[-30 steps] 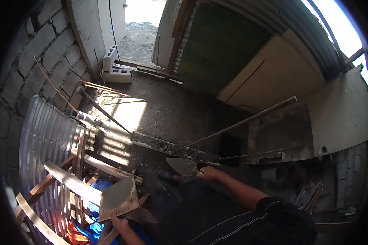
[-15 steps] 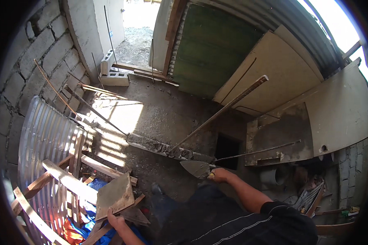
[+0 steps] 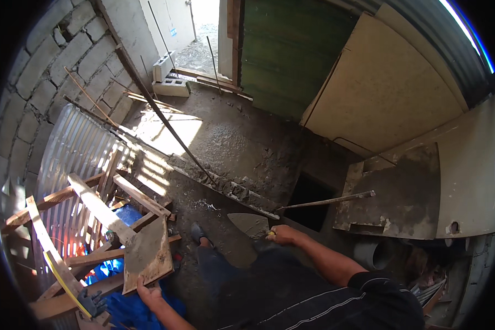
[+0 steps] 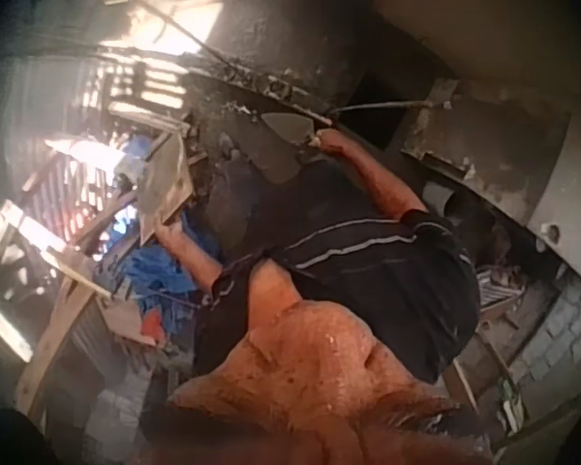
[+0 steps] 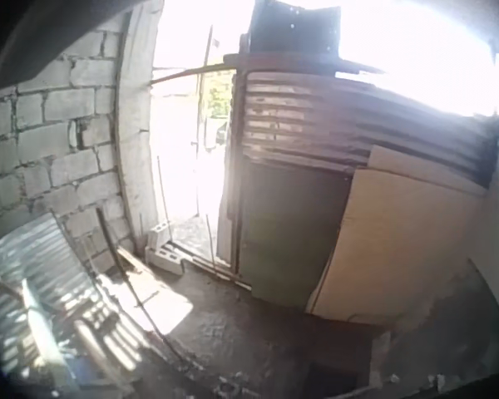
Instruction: The person scoops wet cement from the ground onto a wooden board using a trowel. They then carry the board over to the wall structure and apply the cement onto the concrete blocks using the trowel.
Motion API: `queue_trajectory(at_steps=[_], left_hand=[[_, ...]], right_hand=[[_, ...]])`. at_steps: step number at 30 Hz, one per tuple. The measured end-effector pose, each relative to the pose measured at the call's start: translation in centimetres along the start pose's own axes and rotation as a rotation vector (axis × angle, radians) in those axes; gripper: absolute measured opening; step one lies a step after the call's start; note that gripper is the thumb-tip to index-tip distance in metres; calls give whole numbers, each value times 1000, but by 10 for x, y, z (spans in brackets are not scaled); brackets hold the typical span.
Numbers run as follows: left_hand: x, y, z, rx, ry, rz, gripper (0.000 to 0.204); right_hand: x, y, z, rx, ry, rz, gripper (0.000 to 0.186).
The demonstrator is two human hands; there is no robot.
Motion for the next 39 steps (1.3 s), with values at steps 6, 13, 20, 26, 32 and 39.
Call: queue_trajectory(at_steps=[6,13,20,26,32,39], left_hand=[[-89,-48,-106,-50,69,28,52],[-119,-106,-208,-122,274,-55,50],[-147,-149,-307,-123,261,-56,53],[-176,-192,-360,-77,220,-122,52],[-167,-243,-416,-18,181,-167,55],[-199,-277,-425,-28,163,-193,55]], right_hand=[[-57,45,5,-27,-85,-68,46],[-108,120,-2,-153,-103,-27,41],[-189,245,5,-269,-85,294,44],[-272,362,61,-172,270,309,44],[-344,351,83,-133,309,513,41],[-350,384,63,-68,308,514,42]])
Point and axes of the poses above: each hand's wrist, its own x-axis towards the middle knuckle, its own z-axis out of the palm, y = z × x, the point moved 2 cm from there along x, towards the middle knuckle, and after that the axes turned 9 degrees about y, right-handed, at the moved point
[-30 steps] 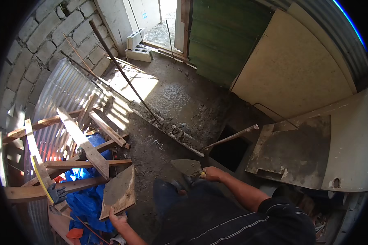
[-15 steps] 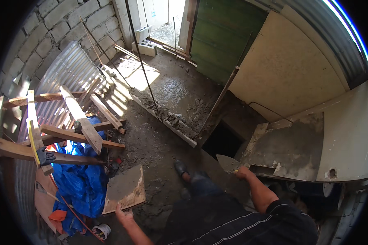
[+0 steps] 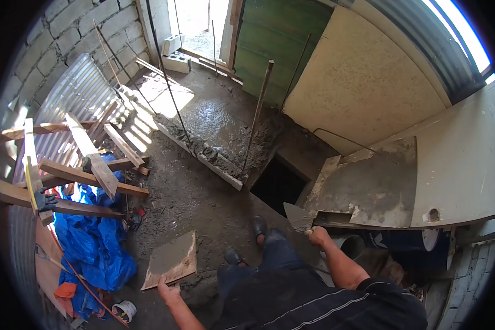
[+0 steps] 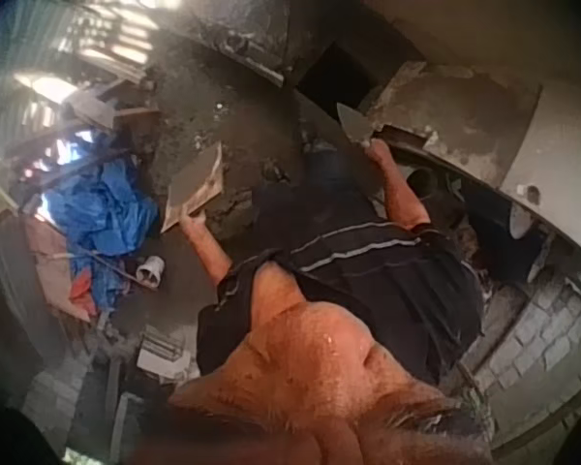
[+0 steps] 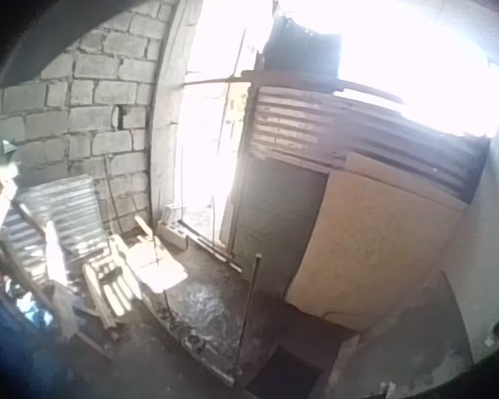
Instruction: The person scoops wet cement from the ground onto a wooden board using a trowel. They then carry the board over to the wall structure and apply the cement onto the concrete blocks using the trowel.
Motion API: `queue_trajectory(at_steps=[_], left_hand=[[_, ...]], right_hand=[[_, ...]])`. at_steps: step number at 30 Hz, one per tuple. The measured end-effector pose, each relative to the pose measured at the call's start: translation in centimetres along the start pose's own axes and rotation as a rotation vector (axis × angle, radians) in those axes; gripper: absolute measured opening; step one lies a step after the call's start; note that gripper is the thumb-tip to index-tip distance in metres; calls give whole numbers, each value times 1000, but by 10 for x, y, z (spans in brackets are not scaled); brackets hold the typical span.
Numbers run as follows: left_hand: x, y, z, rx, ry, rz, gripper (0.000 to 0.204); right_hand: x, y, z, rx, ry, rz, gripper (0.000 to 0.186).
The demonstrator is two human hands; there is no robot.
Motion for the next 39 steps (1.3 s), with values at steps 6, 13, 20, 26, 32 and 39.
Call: queue_trajectory(at_steps=[6,13,20,26,32,39], left_hand=[[-30,-15,35,43,55,93,50],[-71,-4,79,342,82,274,35],[-81,12,100,807,109,482,22],[-22,-50,198,1334,70,338,10],[86,-98,288,1531,33,375,13],[167,-182,394,1595,98,412,15]], right_hand=[[68,31,-10,267,36,24,39],[170,40,-25,764,-16,189,29],[319,5,23,989,84,151,26],[466,2,155,835,206,298,40],[581,-87,241,1081,-99,673,44],[702,-154,399,827,107,474,45]])
Point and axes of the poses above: each hand's wrist, its own x-axis towards the middle knuckle, its own z-axis out of the palm, y = z × x, the point moved 2 cm from there along x, towards the middle knuckle, and after that the axes turned 9 degrees about y, right-handed, at the moved point
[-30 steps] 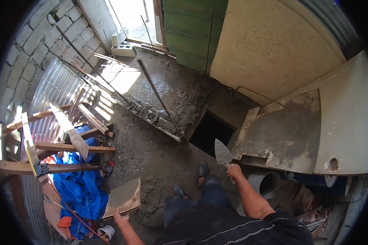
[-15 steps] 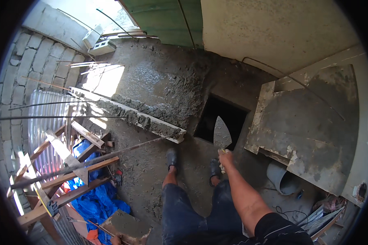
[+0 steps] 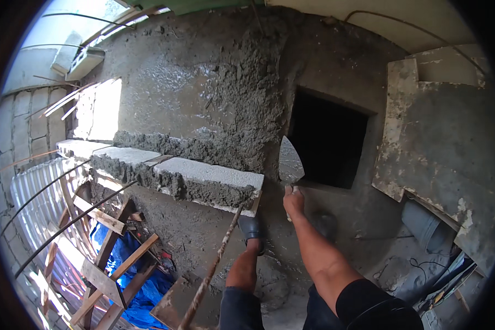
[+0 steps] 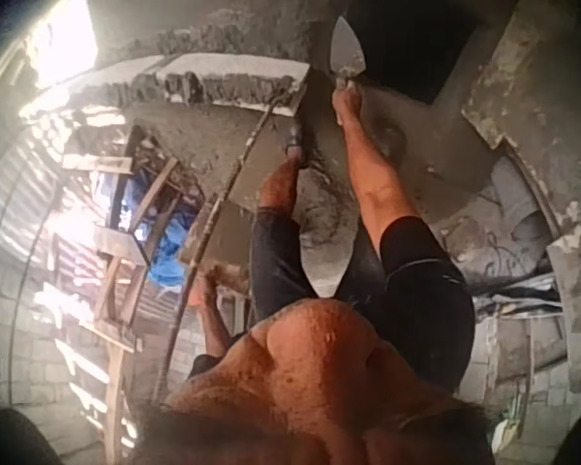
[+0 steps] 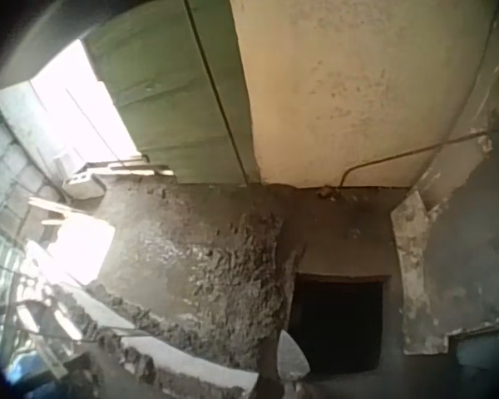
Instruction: The person scoops wet cement from the ground onto a wooden board using a trowel. They then carry the board over to the wall structure and apply the cement onto the concrete blocks using the trowel.
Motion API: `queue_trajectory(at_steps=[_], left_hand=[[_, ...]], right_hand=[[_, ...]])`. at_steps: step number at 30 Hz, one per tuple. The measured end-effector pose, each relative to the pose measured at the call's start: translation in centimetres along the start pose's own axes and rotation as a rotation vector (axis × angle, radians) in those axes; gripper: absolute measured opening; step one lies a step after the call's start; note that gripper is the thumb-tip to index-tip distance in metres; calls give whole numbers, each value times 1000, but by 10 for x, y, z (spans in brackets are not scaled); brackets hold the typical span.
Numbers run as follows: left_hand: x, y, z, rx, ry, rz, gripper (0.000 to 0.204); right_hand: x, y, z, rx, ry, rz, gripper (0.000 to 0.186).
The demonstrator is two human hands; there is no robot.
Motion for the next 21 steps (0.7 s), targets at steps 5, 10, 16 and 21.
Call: queue_trajectory(at_steps=[5,10,16,21], left_hand=[[40,34,40,-6,-33,-27,17],[57,46,37,-30,-31,-38,18],[82,9,16,-81,-117,-12,26],[93,-16,40,92,-76,-32,25]], right_hand=[[40,-32,61,60,144,-14,45],[83,-101,80,293,-23,134,43],[59,-148,82,149,188,-222,36],[29,-234,56,-61,253,-406,31]])
Point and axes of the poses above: each hand's wrist, its own x-axis towards the middle knuckle, its own z-axis out of the palm, y = z × x, the point moved 2 cm from there along x, towards the middle knuckle, and after that the axes turned 9 degrees about y, right-handed, at the moved point
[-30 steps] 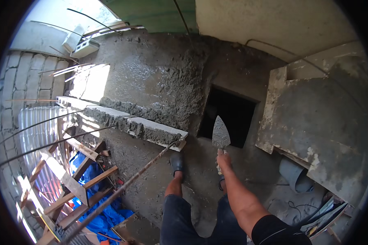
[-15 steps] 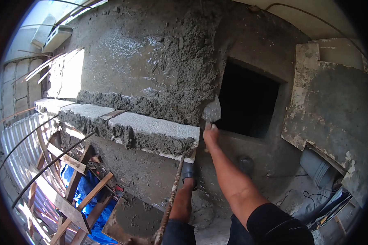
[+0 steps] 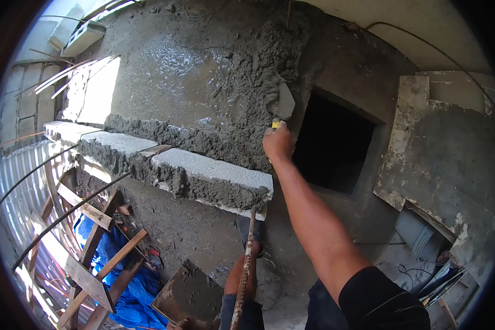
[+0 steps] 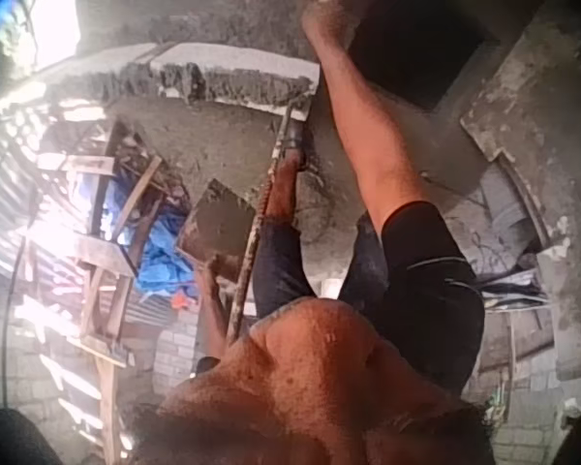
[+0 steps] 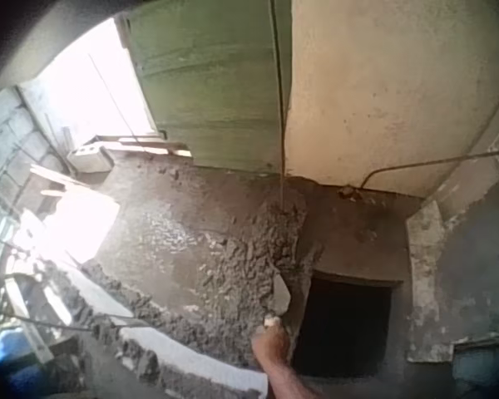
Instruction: The person scoops wet cement from the ground onto a wooden board using a trowel. They then carry the board over to the wall structure and apply the cement onto the concrete blocks using the trowel.
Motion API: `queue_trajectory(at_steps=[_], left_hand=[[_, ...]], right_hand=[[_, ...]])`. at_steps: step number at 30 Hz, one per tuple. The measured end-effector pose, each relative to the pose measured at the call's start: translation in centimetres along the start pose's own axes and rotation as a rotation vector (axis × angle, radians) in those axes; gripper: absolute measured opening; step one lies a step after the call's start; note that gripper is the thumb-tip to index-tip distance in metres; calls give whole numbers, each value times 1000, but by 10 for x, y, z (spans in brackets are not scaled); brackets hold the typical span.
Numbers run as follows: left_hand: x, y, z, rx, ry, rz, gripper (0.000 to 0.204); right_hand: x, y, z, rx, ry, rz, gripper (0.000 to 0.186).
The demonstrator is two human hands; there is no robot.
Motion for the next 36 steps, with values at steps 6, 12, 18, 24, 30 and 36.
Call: queue_trajectory(at_steps=[6,12,18,24,30,36], left_hand=[[-38,44,20,-110,38,31,29],[-27,25,23,-154,42,10,29],[1,-15,54,18,1,41,26],[-16,-16,28,8,94,4,25],[-18,-8,47,7,34,14,24],[-20,0,67,16,37,22,24]], right_hand=[[-25,-7,29,172,85,-304,32],[10,-10,114,188,-335,90,37],[67,20,136,430,-353,266,24],[-39,-38,104,844,-324,593,21],[28,-52,134,760,-547,495,24],[15,8,108,698,-492,592,25]])
Point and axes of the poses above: each hand's wrist, its own x-axis towards the middle knuckle, its own z-axis out of the palm, y = z × x, the point moved 2 cm from there along x, towards the middle knuckle, and after that the axes turned 9 degrees about y, right-handed, at the moved point
